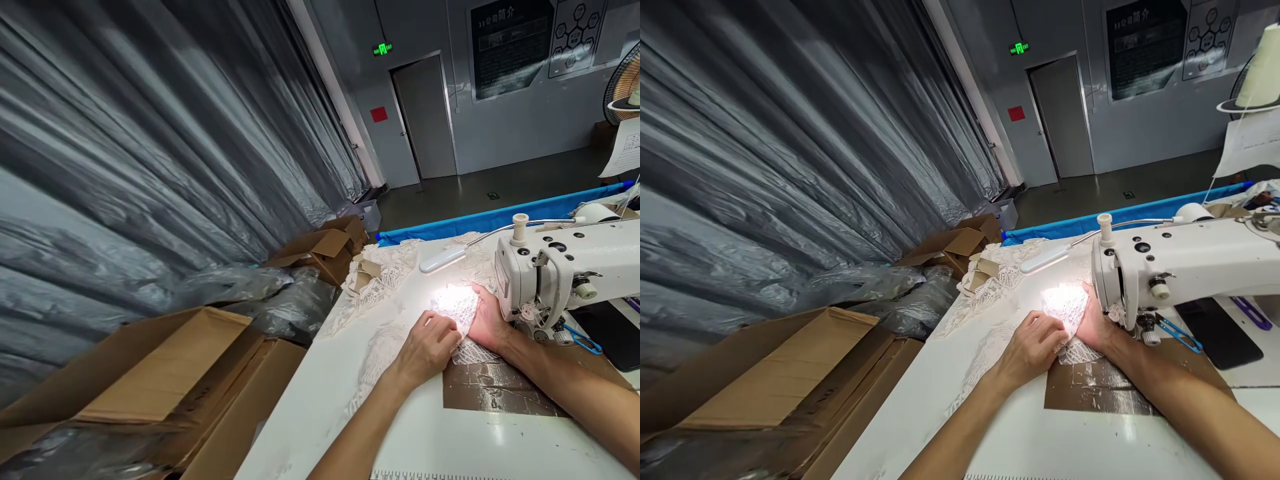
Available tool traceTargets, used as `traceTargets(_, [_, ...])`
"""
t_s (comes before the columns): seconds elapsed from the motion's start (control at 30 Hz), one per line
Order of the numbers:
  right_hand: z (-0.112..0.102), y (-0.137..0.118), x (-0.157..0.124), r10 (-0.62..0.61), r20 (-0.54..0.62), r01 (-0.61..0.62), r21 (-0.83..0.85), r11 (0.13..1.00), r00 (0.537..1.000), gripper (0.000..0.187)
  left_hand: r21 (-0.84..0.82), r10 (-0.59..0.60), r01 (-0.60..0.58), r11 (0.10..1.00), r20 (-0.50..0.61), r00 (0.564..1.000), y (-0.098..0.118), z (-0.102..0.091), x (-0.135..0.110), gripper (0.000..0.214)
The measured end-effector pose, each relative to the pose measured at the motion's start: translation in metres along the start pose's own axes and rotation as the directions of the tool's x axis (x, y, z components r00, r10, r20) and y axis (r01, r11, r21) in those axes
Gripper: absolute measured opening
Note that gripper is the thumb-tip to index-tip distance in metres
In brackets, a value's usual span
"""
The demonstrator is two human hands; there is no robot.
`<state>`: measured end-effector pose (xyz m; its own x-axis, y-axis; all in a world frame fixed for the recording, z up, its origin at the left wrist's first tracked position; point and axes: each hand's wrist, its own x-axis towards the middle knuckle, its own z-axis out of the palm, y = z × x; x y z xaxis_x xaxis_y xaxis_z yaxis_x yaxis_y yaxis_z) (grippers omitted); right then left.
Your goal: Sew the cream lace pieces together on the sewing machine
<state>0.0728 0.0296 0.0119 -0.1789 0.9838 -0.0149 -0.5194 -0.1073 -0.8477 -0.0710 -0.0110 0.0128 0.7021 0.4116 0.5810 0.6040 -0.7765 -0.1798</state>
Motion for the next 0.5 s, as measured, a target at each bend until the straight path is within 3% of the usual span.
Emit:
traceTargets(0.2, [-0.0007, 0.001, 0.0006, 0.112, 0.098, -0.121, 0.098, 0.988, 0.989, 0.041, -0.123, -0.028, 0.03, 0.992, 0.016, 0.999, -0.0051, -0.0008, -0.002, 0.029])
traceTargets(0.37, [-0.0005, 0.0011, -0.0005, 0.147, 0.133, -0.166, 0.14, 0.976, 0.98, 0.043, -0.246, -0.108, 0.126, 0.961, 0.084, 0.991, -0.0052, -0.0007, -0.0025, 0.028])
traceTargets(0.5, [0.0009, -0.0011, -0.0015, 0.156, 0.133, -0.176, 0.155, 0.972, 0.979, 0.043, -0.24, -0.13, 0.158, 0.958, 0.127, 0.983, -0.005, -0.0018, -0.0013, 0.029])
